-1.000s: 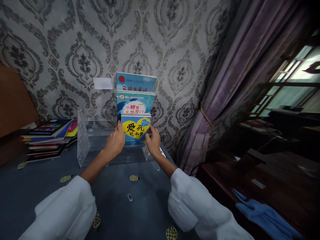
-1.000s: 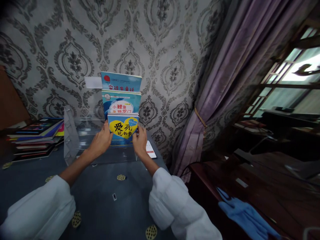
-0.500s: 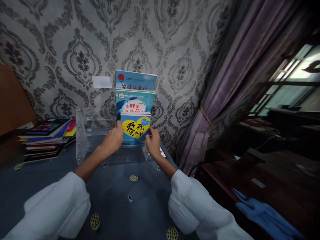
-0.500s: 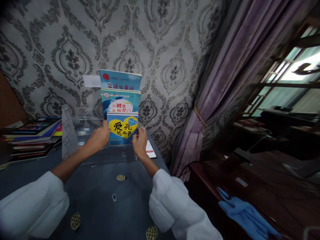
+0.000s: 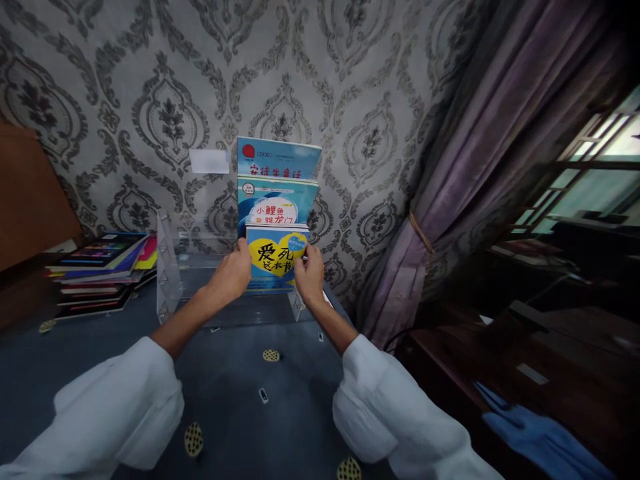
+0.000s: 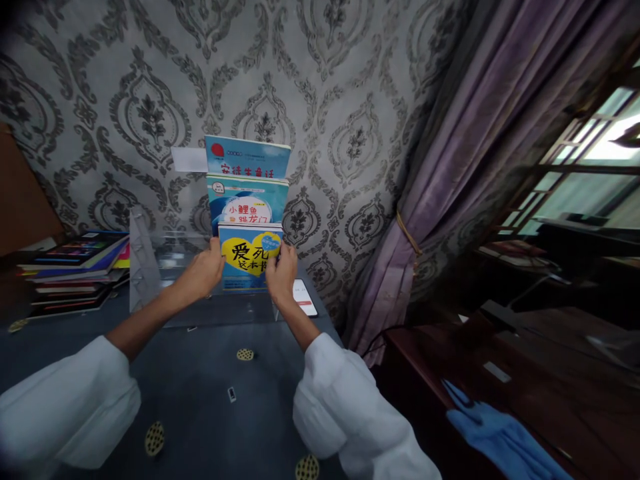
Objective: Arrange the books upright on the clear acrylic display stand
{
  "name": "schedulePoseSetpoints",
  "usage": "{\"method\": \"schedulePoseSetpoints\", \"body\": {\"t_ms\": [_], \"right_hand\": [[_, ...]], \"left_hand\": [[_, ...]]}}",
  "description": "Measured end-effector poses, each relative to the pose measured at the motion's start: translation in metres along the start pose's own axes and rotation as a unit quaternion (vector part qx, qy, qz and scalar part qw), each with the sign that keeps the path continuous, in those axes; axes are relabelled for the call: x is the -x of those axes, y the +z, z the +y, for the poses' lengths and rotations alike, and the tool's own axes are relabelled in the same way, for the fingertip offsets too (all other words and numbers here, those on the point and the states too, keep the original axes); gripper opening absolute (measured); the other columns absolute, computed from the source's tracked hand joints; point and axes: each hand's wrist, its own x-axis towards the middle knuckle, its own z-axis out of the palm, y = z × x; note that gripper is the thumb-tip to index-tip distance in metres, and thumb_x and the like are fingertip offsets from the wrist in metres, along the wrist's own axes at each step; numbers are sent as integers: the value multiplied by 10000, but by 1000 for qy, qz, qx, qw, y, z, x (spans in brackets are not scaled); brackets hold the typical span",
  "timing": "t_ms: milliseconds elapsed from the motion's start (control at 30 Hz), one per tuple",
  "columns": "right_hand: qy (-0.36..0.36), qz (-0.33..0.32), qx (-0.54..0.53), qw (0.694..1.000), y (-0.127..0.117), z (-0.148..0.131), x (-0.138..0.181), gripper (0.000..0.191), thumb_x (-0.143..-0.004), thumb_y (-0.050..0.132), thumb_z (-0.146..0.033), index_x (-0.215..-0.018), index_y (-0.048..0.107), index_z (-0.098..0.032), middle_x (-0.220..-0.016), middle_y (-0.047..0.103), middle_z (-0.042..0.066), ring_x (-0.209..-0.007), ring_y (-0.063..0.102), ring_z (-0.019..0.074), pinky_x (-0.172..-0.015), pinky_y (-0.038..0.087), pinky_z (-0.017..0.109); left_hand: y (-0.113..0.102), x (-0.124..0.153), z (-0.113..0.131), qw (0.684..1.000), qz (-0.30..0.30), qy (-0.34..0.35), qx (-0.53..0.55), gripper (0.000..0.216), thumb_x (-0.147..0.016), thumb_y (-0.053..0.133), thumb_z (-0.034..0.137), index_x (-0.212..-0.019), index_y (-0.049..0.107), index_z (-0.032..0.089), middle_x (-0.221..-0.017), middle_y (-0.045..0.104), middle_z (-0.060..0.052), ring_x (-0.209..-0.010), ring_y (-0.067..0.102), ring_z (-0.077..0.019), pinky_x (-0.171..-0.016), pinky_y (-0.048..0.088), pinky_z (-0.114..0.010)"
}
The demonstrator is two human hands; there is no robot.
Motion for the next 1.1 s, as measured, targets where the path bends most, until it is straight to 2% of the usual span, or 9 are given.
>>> {"method": "schedulePoseSetpoints", "body": {"t_ms": [233, 600, 900, 1100], "right_hand": [[5, 27, 19, 999, 3, -8, 6, 312, -788, 468, -140, -1064, 593, -213, -976, 575, 74, -956, 553, 265, -898, 482, 431], [11, 21, 11, 1000, 4, -4, 11, 324, -791, 470, -177, -1079, 615, -204, -1013, 607, 99, -962, 556, 275, -903, 485, 450], [42, -28, 34, 998, -1, -3, 25, 383, -776, 466, -173, -1120, 635, -180, -998, 617, 110, -976, 546, 293, -919, 477, 451], [69, -48, 53, 995, 0, 2, 32, 292, -760, 486, -161, -1006, 640, -191, -878, 595, 78, -899, 534, 283, -896, 477, 450]], "left_hand": [[-3, -1, -2, 1000, -3, 8, -11, 293, -952, 343, 90, -1237, 406, 61, -1027, 721, -255, -962, 737, -337, -822, 561, -419], [-5, 1, -5, 1000, 11, 18, 13, 312, -973, 353, 142, -1276, 367, 69, -965, 732, -249, -867, 744, -341, -778, 555, -430], [-11, 1, -19, 998, -6, 30, 49, 359, -985, 404, 241, -1311, 381, 93, -1069, 726, -229, -1043, 716, -357, -884, 541, -453], [-13, -8, -22, 996, -42, 38, 63, 296, -981, 416, 219, -1249, 426, 94, -1078, 725, -224, -1018, 727, -325, -870, 553, -409]]}}
